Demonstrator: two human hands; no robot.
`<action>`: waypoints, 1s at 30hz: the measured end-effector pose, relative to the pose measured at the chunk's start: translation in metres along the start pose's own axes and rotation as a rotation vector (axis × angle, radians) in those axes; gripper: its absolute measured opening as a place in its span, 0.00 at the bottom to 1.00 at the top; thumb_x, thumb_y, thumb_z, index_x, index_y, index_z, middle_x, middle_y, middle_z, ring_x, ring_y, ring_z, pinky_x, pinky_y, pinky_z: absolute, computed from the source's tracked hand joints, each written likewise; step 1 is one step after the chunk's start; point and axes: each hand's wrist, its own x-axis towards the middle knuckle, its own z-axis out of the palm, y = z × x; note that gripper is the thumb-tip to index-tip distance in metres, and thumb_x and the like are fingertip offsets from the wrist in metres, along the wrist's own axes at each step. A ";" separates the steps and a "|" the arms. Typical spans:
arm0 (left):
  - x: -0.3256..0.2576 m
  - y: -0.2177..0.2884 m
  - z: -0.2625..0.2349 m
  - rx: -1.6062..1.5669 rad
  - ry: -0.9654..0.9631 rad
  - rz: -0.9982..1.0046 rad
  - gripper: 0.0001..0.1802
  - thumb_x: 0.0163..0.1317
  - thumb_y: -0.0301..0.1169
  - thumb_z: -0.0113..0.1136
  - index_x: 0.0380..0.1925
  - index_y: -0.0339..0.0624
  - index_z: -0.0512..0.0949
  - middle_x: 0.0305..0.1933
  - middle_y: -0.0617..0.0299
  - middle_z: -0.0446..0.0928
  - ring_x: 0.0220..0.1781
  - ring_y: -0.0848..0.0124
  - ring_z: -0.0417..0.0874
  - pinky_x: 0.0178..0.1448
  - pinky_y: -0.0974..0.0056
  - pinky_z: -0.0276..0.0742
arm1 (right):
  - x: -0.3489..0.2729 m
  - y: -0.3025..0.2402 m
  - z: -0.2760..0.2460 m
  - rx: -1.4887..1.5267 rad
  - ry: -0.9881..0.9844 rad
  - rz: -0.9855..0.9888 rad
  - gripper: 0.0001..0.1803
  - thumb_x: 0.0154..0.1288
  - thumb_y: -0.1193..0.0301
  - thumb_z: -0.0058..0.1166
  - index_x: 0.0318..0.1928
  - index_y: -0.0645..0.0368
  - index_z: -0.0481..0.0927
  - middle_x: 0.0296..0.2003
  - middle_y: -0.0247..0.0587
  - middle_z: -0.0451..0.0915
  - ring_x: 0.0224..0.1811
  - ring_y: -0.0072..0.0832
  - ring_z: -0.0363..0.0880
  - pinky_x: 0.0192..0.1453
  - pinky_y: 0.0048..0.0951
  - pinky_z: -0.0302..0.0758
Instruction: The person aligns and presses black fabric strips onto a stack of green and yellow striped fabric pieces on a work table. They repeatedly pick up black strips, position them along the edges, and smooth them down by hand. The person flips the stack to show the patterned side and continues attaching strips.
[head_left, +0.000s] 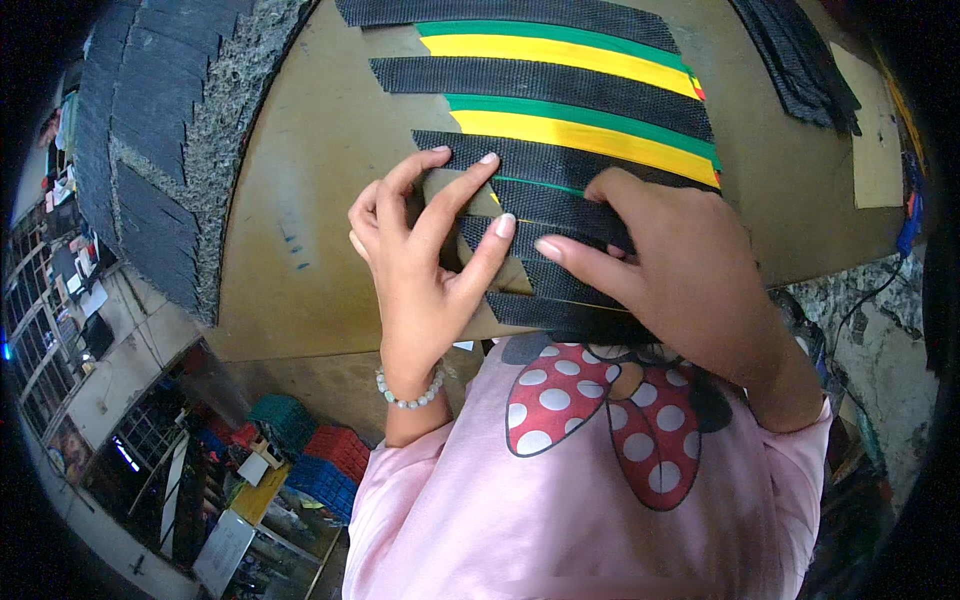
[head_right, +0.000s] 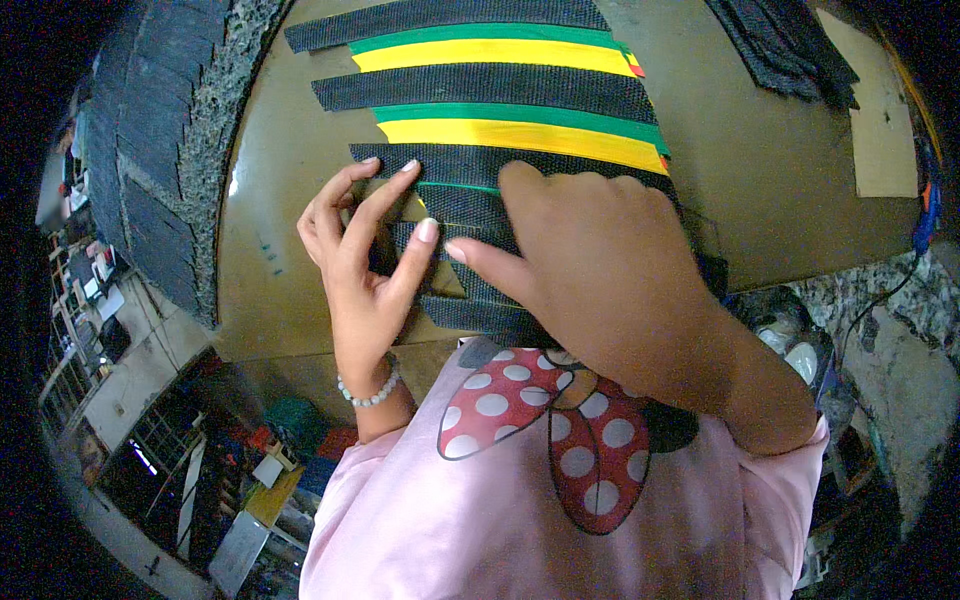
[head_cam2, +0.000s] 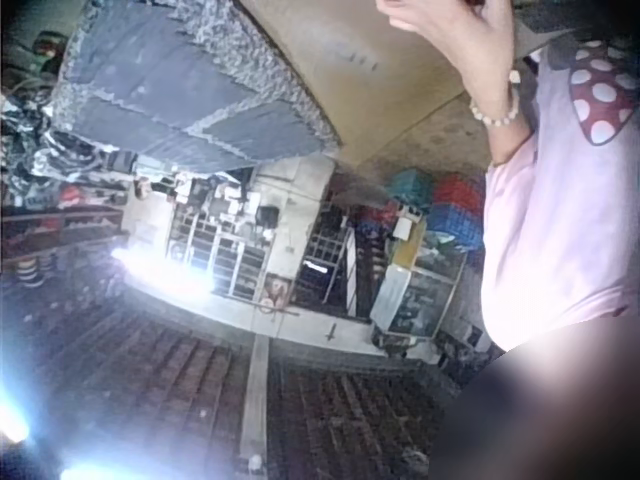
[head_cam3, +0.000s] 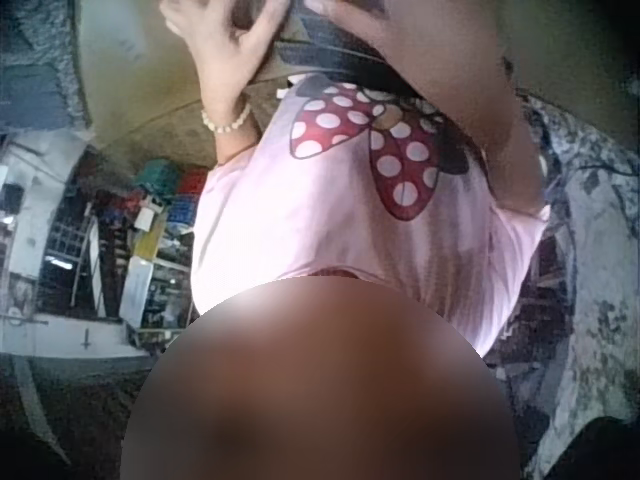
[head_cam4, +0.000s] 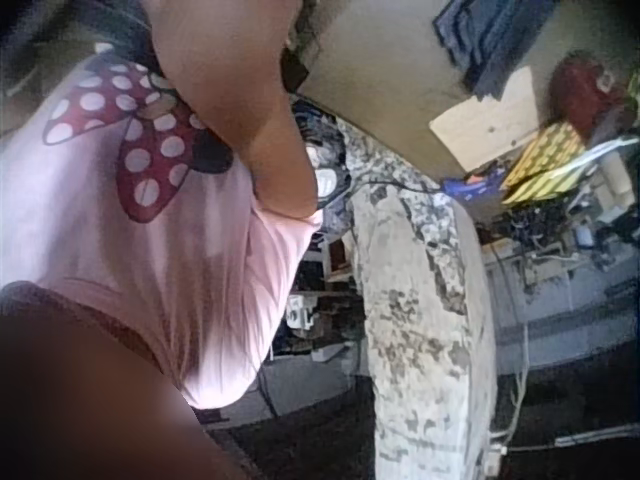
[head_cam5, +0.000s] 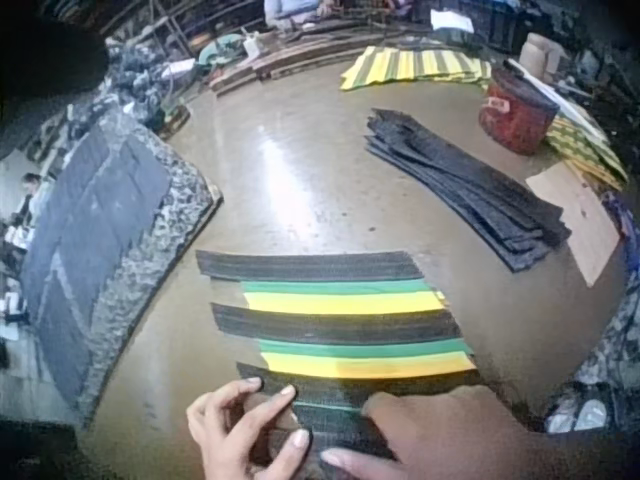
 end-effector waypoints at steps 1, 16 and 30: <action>-0.001 -0.001 -0.001 0.012 -0.017 0.016 0.20 0.56 0.38 0.68 0.52 0.59 0.84 0.61 0.64 0.71 0.60 0.57 0.64 0.67 0.53 0.55 | 0.005 -0.004 0.005 -0.012 0.000 -0.005 0.17 0.65 0.62 0.62 0.42 0.64 0.80 0.29 0.51 0.82 0.30 0.44 0.85 0.34 0.35 0.78; -0.002 -0.008 0.001 0.006 -0.015 0.014 0.19 0.59 0.38 0.65 0.52 0.63 0.84 0.62 0.66 0.71 0.59 0.57 0.63 0.66 0.52 0.56 | 0.012 0.005 0.016 0.566 0.102 0.078 0.08 0.69 0.71 0.59 0.40 0.65 0.80 0.27 0.37 0.81 0.28 0.21 0.79 0.33 0.22 0.72; 0.000 -0.002 0.004 -0.030 0.038 -0.050 0.19 0.54 0.36 0.68 0.48 0.63 0.85 0.59 0.68 0.72 0.57 0.58 0.64 0.65 0.53 0.56 | 0.019 0.010 0.030 0.476 0.107 0.038 0.09 0.69 0.72 0.59 0.39 0.67 0.81 0.25 0.35 0.81 0.24 0.16 0.77 0.30 0.18 0.71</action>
